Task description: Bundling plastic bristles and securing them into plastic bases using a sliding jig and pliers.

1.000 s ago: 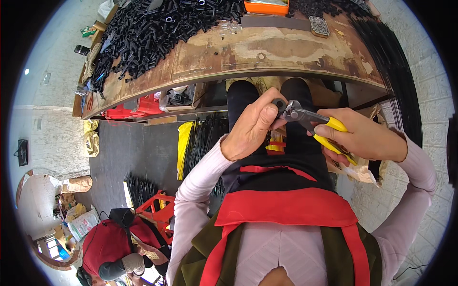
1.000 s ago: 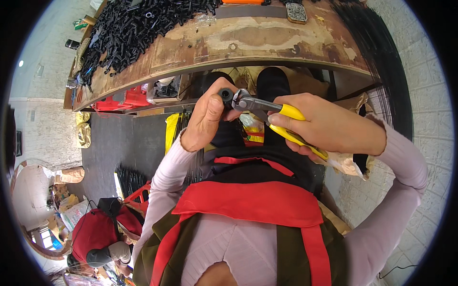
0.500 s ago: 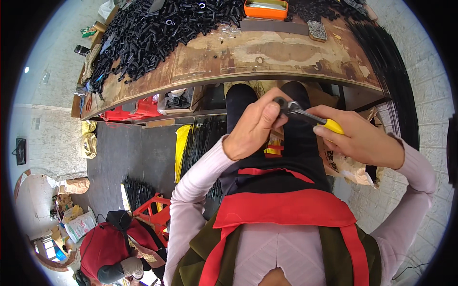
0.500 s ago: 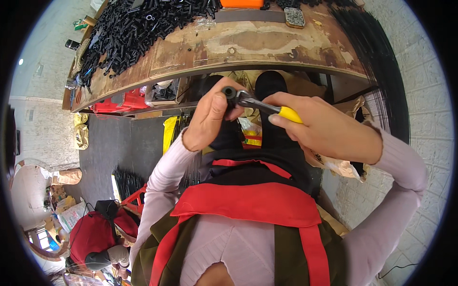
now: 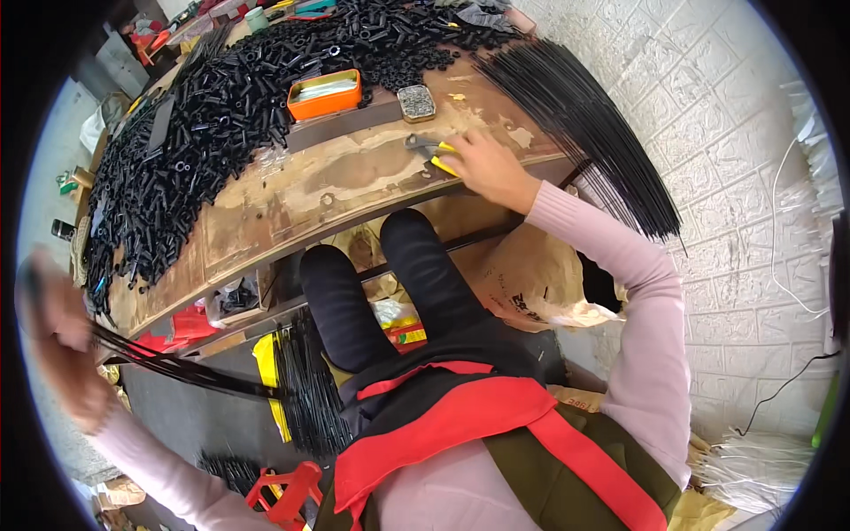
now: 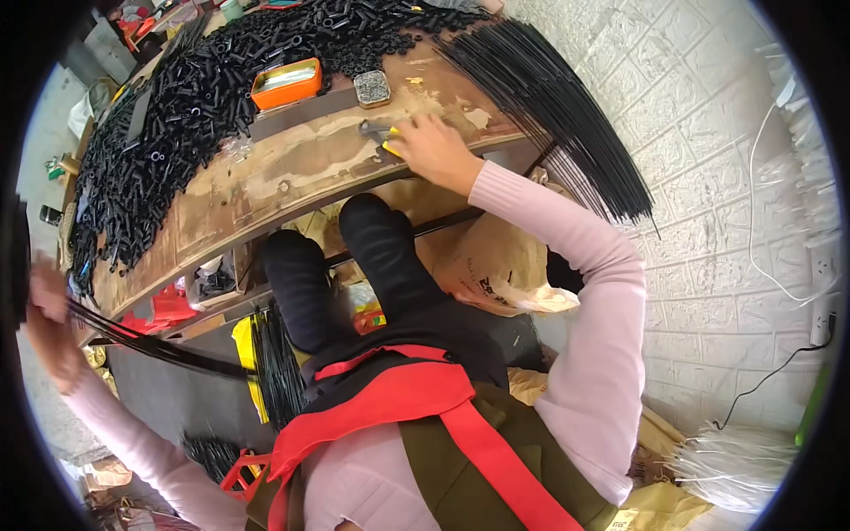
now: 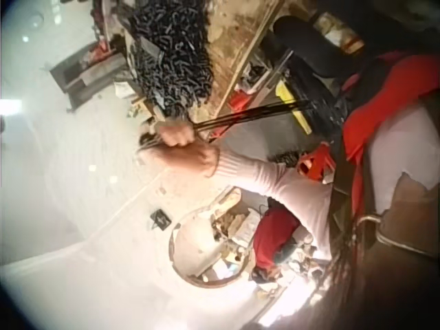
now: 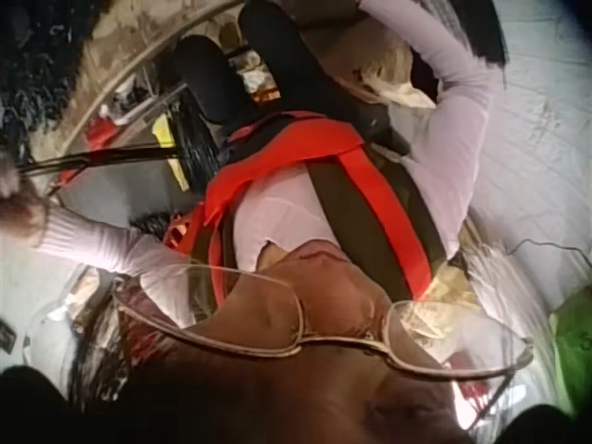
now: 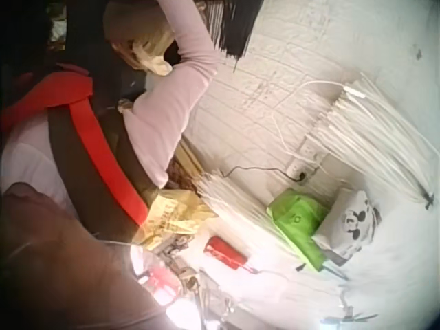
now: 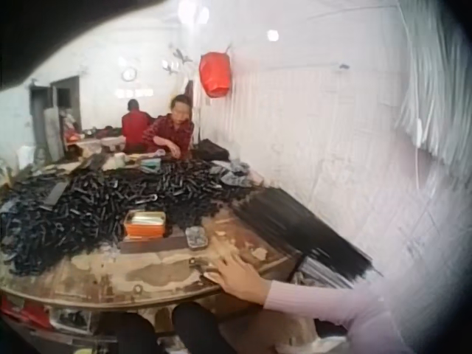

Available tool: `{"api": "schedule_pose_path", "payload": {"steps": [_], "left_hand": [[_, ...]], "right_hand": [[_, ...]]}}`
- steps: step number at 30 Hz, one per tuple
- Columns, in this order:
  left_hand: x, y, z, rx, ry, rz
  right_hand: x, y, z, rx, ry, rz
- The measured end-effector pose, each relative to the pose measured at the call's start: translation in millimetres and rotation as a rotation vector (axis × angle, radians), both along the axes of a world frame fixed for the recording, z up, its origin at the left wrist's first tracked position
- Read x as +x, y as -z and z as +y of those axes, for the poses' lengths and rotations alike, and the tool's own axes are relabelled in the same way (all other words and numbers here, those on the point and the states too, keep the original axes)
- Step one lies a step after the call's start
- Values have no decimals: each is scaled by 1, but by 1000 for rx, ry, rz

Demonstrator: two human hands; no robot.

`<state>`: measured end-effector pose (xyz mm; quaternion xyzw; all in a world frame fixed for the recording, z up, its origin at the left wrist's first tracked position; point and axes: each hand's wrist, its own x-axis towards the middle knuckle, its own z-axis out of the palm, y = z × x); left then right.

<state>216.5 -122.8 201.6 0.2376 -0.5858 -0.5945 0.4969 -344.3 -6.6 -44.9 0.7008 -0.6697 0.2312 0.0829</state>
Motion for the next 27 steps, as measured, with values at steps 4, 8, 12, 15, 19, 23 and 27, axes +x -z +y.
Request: {"api": "schedule_pose_path", "payload": {"steps": [4, 8, 12, 15, 19, 23, 27], "left_hand": [[-125, 132, 86, 58, -179, -513], [-90, 251, 119, 342, -240, -736], [-68, 380, 113, -225, -277, -1225], [-46, 458, 97, -65, -376, -1087], [2, 420, 86, -186, -706, -1137], [-17, 320, 94, -183, -717, -952], [-113, 271, 132, -375, -499, -657]], "right_hand": [[-96, 11, 18, -26, 240, 257], [-137, 18, 33, 201, 525, 501], [-205, 19, 50, 403, 430, 530], [-262, 29, 58, 245, 471, 469], [-311, 61, 52, 334, 523, 561], [-359, 63, 34, 538, 497, 475], [-361, 48, 23, 551, 507, 454]]}}
